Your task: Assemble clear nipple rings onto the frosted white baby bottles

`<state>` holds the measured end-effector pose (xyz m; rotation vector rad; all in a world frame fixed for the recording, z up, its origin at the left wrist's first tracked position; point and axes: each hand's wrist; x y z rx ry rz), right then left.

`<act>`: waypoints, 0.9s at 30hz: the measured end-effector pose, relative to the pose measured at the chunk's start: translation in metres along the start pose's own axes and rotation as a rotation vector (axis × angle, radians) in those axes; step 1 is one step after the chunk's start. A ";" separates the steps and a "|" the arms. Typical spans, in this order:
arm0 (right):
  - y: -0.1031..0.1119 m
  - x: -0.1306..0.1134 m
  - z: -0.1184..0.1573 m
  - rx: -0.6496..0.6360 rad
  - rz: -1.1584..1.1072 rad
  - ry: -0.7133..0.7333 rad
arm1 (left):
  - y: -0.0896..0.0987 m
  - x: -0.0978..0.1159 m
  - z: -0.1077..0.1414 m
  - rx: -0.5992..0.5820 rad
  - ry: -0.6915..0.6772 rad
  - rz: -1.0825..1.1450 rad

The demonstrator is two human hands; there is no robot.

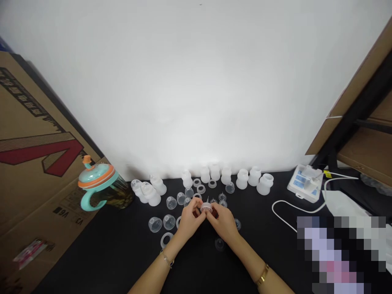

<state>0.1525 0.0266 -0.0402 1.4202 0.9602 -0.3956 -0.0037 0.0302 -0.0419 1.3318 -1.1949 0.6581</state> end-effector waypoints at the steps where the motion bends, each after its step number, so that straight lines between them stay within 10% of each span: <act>1: 0.000 0.000 0.000 -0.003 0.003 0.000 | 0.000 0.000 0.000 0.000 0.000 -0.008; 27: -0.002 0.003 -0.001 0.015 0.031 0.023 | -0.001 -0.001 -0.001 0.015 0.012 -0.054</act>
Point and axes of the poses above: each hand's wrist, its own z-axis away from the middle knuckle, its own y-axis out of the back of the hand, x = y × z, and after that the axes turned 10 degrees about -x, right-handed
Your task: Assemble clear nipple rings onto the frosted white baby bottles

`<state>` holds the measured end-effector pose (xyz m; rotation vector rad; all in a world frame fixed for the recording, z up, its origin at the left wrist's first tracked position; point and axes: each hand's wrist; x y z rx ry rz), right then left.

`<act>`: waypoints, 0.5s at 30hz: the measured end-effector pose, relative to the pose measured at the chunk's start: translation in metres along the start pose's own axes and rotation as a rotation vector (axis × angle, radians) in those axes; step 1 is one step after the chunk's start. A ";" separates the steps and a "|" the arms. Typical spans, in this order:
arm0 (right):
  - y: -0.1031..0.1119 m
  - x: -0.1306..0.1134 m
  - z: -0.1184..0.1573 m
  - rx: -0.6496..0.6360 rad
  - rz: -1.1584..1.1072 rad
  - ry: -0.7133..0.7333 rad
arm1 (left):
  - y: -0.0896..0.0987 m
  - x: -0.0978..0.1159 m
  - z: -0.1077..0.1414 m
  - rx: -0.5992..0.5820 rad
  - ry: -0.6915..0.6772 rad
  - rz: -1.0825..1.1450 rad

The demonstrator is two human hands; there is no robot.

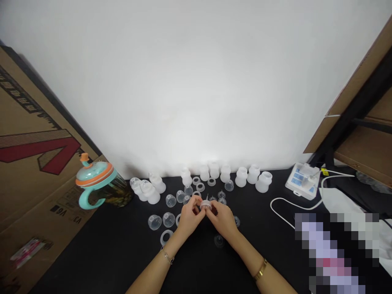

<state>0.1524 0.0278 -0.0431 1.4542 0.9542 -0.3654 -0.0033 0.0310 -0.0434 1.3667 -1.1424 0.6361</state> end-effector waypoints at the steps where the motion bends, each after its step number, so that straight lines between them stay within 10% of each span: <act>1: 0.000 0.000 0.000 0.002 0.002 0.001 | 0.000 0.000 0.000 -0.001 -0.001 -0.003; 15: -0.001 0.001 0.002 -0.001 0.024 -0.015 | 0.000 0.001 0.000 0.008 -0.003 -0.002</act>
Point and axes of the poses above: each hand's wrist, its own z-axis away from the middle knuckle, its own y-axis out of the back of the hand, x = y × z, and after that the axes turned 10 degrees about -x, right-handed
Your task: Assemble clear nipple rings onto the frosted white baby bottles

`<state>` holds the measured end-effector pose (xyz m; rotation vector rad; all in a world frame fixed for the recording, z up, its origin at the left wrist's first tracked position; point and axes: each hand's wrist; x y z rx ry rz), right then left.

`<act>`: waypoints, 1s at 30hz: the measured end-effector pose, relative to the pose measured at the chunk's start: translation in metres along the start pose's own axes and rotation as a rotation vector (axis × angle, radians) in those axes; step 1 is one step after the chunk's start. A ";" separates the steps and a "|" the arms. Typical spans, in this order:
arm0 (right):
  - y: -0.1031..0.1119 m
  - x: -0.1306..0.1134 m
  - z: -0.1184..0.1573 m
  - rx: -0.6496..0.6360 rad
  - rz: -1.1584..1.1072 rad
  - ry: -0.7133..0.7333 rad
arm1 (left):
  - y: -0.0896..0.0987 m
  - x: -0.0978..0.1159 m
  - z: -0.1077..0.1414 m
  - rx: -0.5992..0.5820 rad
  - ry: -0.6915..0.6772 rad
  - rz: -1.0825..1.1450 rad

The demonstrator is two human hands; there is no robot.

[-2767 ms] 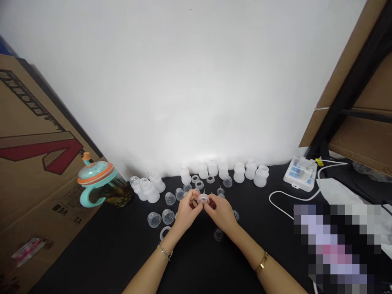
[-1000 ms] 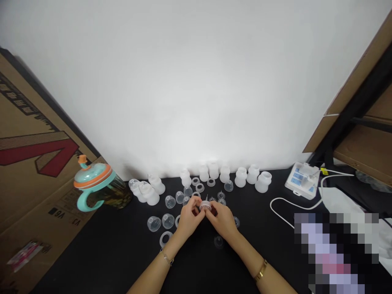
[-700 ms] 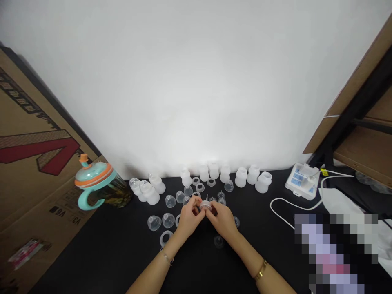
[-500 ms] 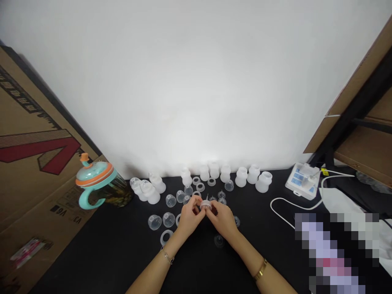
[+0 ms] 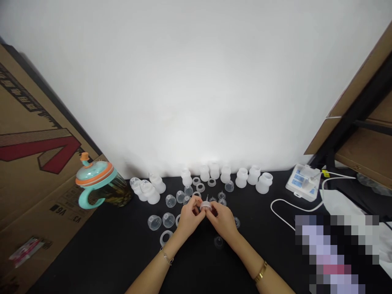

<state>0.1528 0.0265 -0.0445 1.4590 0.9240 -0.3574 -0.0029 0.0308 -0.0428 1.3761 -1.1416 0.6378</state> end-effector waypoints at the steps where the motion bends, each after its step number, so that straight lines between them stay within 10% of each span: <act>1: 0.000 0.000 0.000 0.002 0.004 -0.001 | 0.000 0.000 0.000 -0.001 0.000 0.000; 30: 0.003 -0.005 0.001 0.010 -0.035 0.042 | 0.002 0.005 0.000 0.012 0.003 0.099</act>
Point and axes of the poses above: each hand's wrist, its own z-axis away from the middle knuckle, its own y-axis out of the back of the hand, x = y × z, and after that the axes turned 10 degrees about -x, right-handed
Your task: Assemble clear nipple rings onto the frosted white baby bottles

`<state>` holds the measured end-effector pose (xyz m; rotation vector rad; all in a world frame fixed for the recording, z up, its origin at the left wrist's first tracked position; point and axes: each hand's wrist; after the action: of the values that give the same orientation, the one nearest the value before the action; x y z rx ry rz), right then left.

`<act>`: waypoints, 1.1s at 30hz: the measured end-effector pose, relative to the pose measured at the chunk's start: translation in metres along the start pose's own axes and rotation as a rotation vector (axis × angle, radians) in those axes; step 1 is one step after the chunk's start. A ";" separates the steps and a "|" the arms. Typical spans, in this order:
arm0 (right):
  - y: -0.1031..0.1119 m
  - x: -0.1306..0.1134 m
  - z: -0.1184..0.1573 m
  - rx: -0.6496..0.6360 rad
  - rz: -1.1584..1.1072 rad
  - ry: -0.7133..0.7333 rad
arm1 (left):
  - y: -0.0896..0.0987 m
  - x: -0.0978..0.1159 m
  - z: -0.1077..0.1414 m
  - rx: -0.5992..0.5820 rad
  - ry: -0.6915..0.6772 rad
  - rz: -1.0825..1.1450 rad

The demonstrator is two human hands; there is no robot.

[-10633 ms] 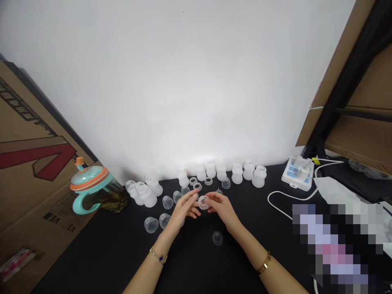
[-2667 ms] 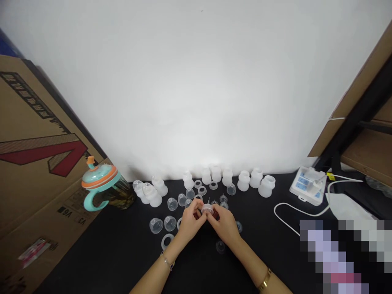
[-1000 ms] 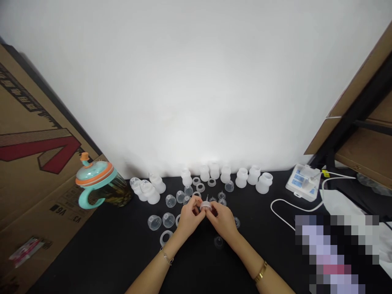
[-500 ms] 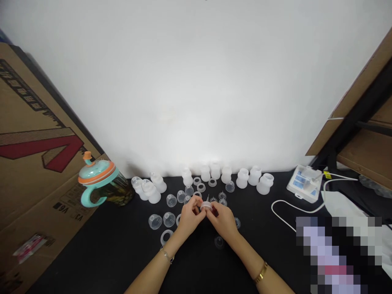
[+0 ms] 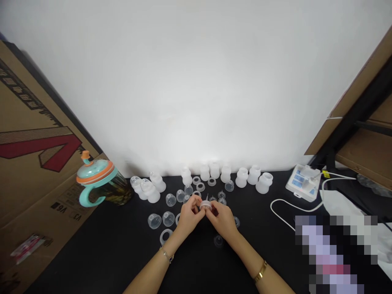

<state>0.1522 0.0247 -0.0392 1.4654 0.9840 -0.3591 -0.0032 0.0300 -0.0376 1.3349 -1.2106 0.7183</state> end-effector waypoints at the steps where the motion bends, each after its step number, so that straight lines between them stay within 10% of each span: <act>1: 0.000 -0.001 0.000 -0.004 -0.014 0.000 | 0.001 0.000 0.000 0.003 0.001 0.012; 14: 0.002 0.000 -0.002 -0.029 -0.230 -0.028 | 0.006 -0.010 -0.011 -0.059 0.148 0.465; 33: 0.005 -0.002 0.002 -0.017 -0.151 0.015 | 0.009 -0.003 -0.007 -0.038 0.102 0.475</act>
<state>0.1553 0.0233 -0.0345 1.3840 1.1103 -0.4484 -0.0109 0.0388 -0.0360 0.9707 -1.4673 1.0778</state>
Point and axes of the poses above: each hand's wrist, its own z-axis away from the middle knuckle, its own y-axis out of the back of the hand, x = y × z, and after that the axes turned 10 degrees about -x, right-handed
